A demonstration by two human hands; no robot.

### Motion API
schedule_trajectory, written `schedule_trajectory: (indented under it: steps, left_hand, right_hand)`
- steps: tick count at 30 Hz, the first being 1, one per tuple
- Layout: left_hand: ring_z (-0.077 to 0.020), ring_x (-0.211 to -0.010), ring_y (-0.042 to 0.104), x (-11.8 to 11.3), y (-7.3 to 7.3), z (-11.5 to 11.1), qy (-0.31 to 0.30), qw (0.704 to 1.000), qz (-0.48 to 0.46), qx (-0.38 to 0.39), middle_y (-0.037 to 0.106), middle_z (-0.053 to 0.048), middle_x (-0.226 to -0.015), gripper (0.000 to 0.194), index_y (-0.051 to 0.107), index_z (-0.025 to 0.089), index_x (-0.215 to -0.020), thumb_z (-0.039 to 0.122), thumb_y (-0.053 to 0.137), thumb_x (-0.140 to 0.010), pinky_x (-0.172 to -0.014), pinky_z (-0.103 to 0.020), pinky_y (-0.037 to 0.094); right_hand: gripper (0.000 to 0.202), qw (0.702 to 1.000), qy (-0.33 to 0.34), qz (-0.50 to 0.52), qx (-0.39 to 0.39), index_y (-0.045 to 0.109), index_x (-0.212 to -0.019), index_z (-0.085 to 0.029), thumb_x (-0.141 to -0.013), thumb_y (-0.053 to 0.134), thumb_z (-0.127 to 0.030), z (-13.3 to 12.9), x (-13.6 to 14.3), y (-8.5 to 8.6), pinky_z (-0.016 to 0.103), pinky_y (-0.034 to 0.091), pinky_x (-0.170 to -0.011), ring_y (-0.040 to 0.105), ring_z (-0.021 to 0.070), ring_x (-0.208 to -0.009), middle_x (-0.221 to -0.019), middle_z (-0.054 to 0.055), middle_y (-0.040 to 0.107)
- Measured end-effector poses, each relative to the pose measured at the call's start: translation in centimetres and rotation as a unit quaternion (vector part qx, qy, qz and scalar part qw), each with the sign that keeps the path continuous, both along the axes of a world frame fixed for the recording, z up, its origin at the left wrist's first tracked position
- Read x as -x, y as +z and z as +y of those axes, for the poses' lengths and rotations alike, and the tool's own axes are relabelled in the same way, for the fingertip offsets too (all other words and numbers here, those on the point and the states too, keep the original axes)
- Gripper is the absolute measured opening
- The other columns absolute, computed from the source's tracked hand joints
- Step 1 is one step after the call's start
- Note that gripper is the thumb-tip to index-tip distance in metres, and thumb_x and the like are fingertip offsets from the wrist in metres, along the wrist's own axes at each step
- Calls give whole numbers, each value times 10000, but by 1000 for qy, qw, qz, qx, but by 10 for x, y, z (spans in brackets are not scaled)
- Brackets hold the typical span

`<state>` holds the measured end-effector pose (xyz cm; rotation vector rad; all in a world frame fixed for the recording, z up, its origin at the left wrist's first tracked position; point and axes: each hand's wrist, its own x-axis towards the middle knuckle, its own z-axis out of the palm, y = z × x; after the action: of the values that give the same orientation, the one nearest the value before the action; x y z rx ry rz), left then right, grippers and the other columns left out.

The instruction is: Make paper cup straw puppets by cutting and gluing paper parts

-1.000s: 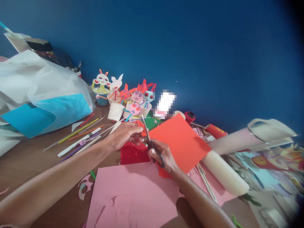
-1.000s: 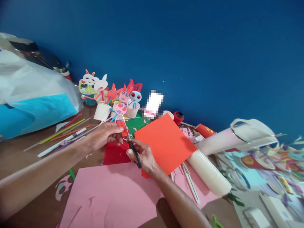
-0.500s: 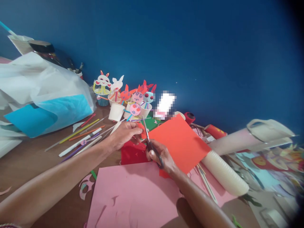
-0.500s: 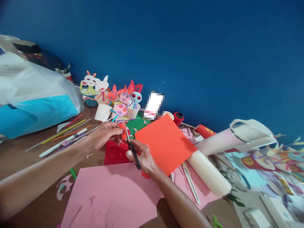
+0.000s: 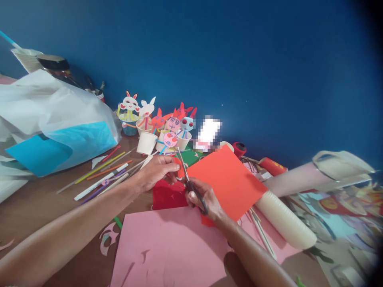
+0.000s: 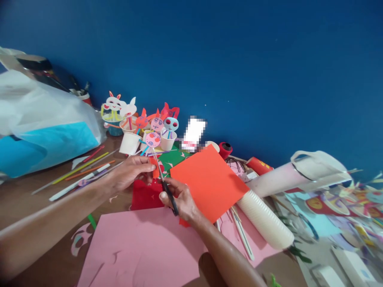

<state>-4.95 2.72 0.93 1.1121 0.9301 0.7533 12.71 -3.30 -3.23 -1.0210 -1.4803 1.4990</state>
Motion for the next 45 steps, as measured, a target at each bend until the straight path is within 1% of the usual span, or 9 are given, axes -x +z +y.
schedule_trajectory:
  steps: [7,14,18,21,23,29,35,40,45]
  left_hand:
    - [-102,-415,541,-1,0,-1,-23,1000,-12,17,601,5,-474,88,601,133,-640,179,549,-693,-460,-220,432]
    - [-102,-421,545,0,1,0,-30,999,-6,25,594,1,-469,142,564,128,-581,207,576,-698,-454,-213,433]
    - [-99,-425,549,0,2,0,-18,1000,0,19,600,-3,-487,179,560,129,-587,252,582,-715,-454,-208,431]
    - [-91,-423,545,0,1,0,-4,1000,0,9,597,2,-488,178,551,134,-580,244,582,-716,-450,-199,421]
    - [-88,-415,538,0,0,0,-6,1000,3,3,588,7,-469,177,546,136,-568,231,579,-714,-447,-196,413]
    - [-90,-414,532,2,0,0,-35,999,25,-12,583,12,-463,157,575,133,-603,233,568,-724,-467,-208,423]
    - [-85,-401,526,4,-1,2,-56,998,17,-5,589,12,-467,181,554,136,-574,228,566,-730,-461,-202,417]
    - [-85,-399,527,5,-1,3,-68,998,2,10,590,9,-468,179,552,138,-571,223,564,-728,-454,-199,413]
    - [-85,-401,531,7,-3,5,-78,997,-5,12,586,9,-475,178,553,137,-584,244,573,-726,-445,-193,407]
  right_hand:
    - [547,1000,-2,-25,-13,516,-1070,-136,-706,568,-541,0,0,4,229,318,-486,389,94,-519,-588,-22,462]
    - [480,1000,-9,-2,2,515,-1065,-133,-737,573,-477,0,-1,0,221,335,-460,398,79,-464,-546,-39,457]
    - [489,1000,-21,-4,13,520,-1060,-125,-729,579,-481,0,0,1,220,343,-447,403,78,-449,-537,-39,458]
    - [494,1000,-15,-7,13,518,-1078,-135,-734,571,-486,0,-1,0,221,349,-454,405,79,-458,-541,-40,455]
    - [505,1000,-9,-11,10,515,-1080,-139,-729,571,-498,0,-1,-1,224,347,-464,408,83,-470,-553,-37,456]
    - [514,999,1,-31,-17,515,-1051,-155,-719,547,-546,1,0,4,230,317,-493,378,96,-529,-603,-19,464]
    - [483,1000,-1,-12,-2,524,-1029,-148,-721,561,-518,-1,0,3,228,312,-474,381,89,-486,-558,-37,434]
    - [466,1000,-3,-4,-8,536,-1024,-140,-731,562,-501,0,-1,-1,227,336,-457,393,84,-457,-539,-39,446]
    - [460,1000,-3,2,-10,534,-1020,-125,-735,567,-484,0,-1,1,217,337,-436,396,77,-440,-525,-40,454]
